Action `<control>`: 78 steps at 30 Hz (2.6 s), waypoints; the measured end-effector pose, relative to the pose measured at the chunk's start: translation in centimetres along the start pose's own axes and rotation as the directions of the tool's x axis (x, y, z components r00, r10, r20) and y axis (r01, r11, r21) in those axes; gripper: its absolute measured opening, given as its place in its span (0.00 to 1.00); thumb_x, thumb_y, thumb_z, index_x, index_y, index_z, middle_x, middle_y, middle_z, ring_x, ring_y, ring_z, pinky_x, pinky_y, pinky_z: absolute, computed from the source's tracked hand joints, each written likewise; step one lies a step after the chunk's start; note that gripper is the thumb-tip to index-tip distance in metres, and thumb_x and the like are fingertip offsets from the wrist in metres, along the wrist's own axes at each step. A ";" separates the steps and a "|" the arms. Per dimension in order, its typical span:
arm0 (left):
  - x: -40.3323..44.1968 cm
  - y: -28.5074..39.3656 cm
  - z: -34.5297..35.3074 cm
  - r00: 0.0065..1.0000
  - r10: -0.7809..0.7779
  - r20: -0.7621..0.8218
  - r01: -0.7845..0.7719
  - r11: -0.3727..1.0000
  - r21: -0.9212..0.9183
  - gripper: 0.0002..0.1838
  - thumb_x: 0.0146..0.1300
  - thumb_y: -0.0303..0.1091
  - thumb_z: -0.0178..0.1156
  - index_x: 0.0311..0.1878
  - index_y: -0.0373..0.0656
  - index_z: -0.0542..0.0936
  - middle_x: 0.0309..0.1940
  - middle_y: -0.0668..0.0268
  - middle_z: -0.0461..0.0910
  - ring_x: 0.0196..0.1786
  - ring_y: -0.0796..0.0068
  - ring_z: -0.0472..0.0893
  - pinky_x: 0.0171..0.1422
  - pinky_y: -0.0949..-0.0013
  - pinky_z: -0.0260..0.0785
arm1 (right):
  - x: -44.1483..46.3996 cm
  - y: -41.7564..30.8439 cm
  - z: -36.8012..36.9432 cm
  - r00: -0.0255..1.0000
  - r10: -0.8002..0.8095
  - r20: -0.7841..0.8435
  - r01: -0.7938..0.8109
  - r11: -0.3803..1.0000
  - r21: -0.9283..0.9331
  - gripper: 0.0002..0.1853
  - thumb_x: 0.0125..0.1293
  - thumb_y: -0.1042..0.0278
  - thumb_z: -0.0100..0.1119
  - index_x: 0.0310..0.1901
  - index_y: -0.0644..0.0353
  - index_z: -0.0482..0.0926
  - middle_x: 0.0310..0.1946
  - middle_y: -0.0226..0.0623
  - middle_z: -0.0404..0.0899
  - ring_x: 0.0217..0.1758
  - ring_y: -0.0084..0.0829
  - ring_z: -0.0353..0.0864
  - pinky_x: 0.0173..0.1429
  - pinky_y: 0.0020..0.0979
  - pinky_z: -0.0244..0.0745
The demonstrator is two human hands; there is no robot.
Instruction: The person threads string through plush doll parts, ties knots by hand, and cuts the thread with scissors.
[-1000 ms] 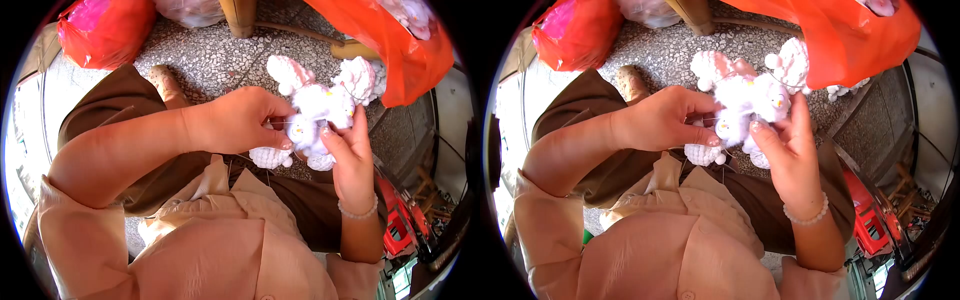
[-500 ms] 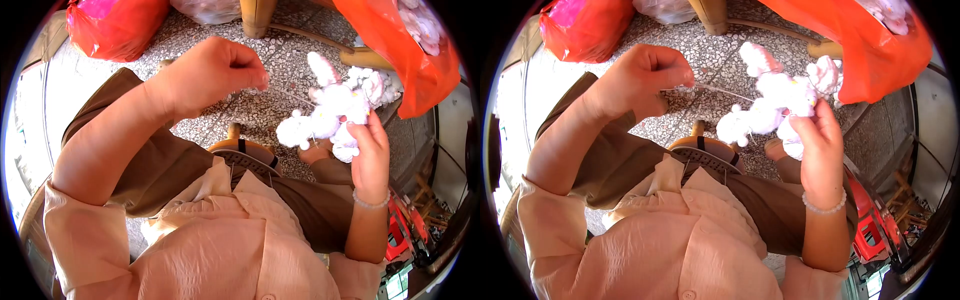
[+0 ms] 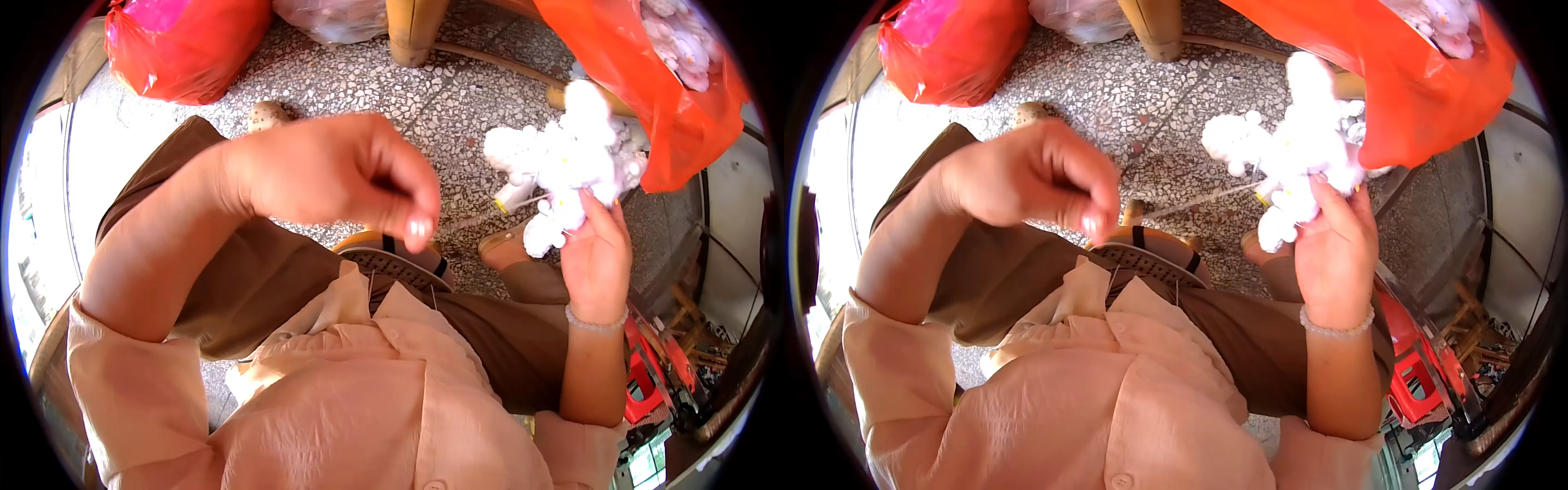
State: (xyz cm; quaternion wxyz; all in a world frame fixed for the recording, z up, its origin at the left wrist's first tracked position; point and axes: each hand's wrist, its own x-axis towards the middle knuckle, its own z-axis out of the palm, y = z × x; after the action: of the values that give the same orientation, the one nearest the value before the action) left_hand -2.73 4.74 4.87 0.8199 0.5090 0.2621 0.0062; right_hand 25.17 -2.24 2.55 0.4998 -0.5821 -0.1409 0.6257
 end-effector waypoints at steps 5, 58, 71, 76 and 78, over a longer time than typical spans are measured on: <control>0.7 -1.0 1.6 0.978 0.043 0.202 -0.028 0.997 -0.073 0.04 0.60 0.27 0.59 0.32 0.36 0.79 0.28 0.66 0.78 0.33 0.79 0.76 0.39 0.74 0.67 | -0.7 -0.1 0.8 0.999 0.030 -0.018 -0.031 0.998 -0.060 0.17 0.64 0.75 0.49 0.55 0.62 0.66 0.46 0.37 0.73 0.44 0.30 0.76 0.43 0.32 0.73; 5.2 -4.0 4.2 0.925 -0.334 -0.182 0.260 0.905 -0.337 0.34 0.57 0.34 0.55 0.67 0.36 0.57 0.58 0.54 0.70 0.62 0.66 0.68 0.66 0.68 0.58 | -2.4 -2.1 0.7 0.755 -0.001 0.656 -0.244 0.928 0.282 0.05 0.68 0.64 0.38 0.36 0.50 0.65 0.19 0.26 0.64 0.09 0.22 0.61 0.34 0.27 0.57; 6.2 -3.4 5.8 0.943 0.330 0.038 -0.298 0.789 0.537 0.32 0.44 0.25 0.62 0.57 0.41 0.69 0.51 0.56 0.71 0.55 0.57 0.71 0.62 0.59 0.59 | -2.2 -0.5 0.3 0.419 0.016 0.908 -0.595 0.760 0.261 0.08 0.61 0.70 0.54 0.40 0.57 0.66 0.26 0.34 0.70 0.19 0.32 0.71 0.34 0.35 0.63; 6.2 -3.0 6.7 0.876 0.458 -0.148 -0.379 0.847 0.373 0.25 0.44 0.22 0.63 0.50 0.39 0.73 0.45 0.57 0.74 0.50 0.56 0.74 0.53 0.59 0.67 | -2.5 -0.4 0.1 0.433 0.032 0.901 -0.628 0.728 0.276 0.08 0.62 0.69 0.54 0.39 0.56 0.66 0.25 0.34 0.70 0.19 0.33 0.71 0.34 0.37 0.63; 6.8 -3.3 6.8 0.806 0.583 -0.106 -0.480 0.747 0.460 0.25 0.45 0.22 0.64 0.50 0.39 0.73 0.45 0.57 0.74 0.49 0.55 0.74 0.52 0.60 0.69 | -2.7 -0.3 0.1 0.424 0.072 0.903 -0.651 0.717 0.249 0.08 0.62 0.69 0.55 0.39 0.56 0.66 0.26 0.34 0.70 0.21 0.33 0.71 0.35 0.38 0.64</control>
State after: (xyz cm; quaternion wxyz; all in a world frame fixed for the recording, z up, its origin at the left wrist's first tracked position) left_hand 5.21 -0.61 1.52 0.6187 0.7186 0.1986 0.2479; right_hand 24.71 -4.19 4.39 0.3566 -0.0390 -0.0335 0.9328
